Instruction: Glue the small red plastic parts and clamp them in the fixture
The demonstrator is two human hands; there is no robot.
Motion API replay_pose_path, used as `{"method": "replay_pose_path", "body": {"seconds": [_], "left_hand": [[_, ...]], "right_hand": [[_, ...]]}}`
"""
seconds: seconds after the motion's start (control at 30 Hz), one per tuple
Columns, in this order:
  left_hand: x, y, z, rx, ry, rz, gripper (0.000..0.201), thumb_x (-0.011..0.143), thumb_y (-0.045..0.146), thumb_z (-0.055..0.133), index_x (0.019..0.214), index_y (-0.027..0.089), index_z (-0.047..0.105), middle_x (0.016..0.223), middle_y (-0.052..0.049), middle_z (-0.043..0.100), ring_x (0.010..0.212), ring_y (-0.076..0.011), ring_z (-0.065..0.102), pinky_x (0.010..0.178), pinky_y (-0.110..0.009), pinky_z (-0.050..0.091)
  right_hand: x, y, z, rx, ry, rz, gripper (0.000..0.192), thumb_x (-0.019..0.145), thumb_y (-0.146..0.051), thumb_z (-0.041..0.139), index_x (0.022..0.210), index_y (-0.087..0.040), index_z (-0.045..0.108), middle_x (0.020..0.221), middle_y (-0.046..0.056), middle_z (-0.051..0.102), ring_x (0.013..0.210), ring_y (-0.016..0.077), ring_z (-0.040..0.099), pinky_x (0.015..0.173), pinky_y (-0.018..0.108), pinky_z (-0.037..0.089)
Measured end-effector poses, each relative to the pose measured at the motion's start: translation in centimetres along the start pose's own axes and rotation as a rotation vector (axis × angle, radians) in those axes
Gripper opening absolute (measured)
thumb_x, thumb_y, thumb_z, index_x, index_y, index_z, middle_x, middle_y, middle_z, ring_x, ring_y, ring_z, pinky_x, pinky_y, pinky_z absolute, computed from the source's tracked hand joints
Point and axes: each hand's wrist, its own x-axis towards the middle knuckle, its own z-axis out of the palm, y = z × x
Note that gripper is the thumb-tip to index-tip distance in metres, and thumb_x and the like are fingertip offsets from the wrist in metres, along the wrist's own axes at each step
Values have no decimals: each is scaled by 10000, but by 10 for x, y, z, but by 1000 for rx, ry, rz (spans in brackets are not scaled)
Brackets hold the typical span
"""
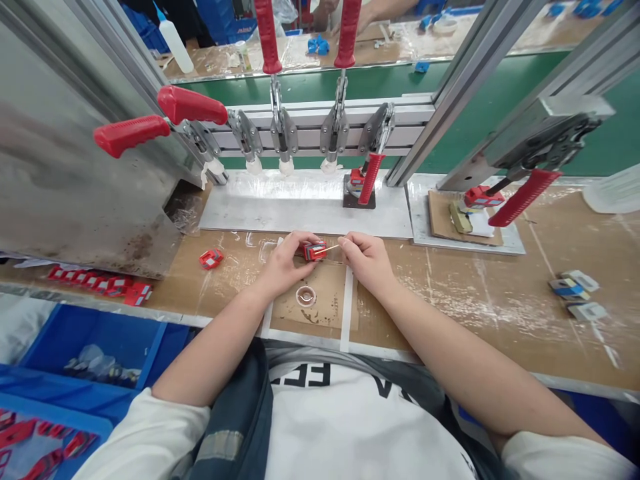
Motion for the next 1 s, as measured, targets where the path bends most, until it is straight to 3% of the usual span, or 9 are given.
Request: {"method": "replay_pose_path", "body": {"seconds": [0.23, 0.63, 1.0], "left_hand": [[0, 0, 1, -10, -16, -15, 364, 890, 152, 755, 1215, 222, 607, 1189, -74, 708, 1097, -193, 721, 979, -354, 593], [0, 0, 1, 18, 18, 12, 388, 872, 142, 770, 1215, 221, 605, 1181, -66, 711, 1078, -188, 734, 976, -344, 603], [-1, -4, 0, 48, 15, -5, 426, 862, 152, 781, 1240, 229, 600, 1190, -83, 716, 1100, -214, 730, 962, -371, 604]], "right_hand": [[4, 5, 1, 38, -42, 47, 490, 918, -532, 615, 575, -230, 440, 519, -44, 435, 533, 116, 350, 569, 290, 317], [4, 4, 1, -12, -83, 38, 424, 902, -455, 592, 580, -228, 435, 539, -48, 415, 538, 112, 357, 562, 283, 308], [3, 6, -2, -113, -10, 11, 384, 861, -423, 582, 570, -224, 431, 542, -46, 354, 559, 114, 330, 556, 280, 261]]}}
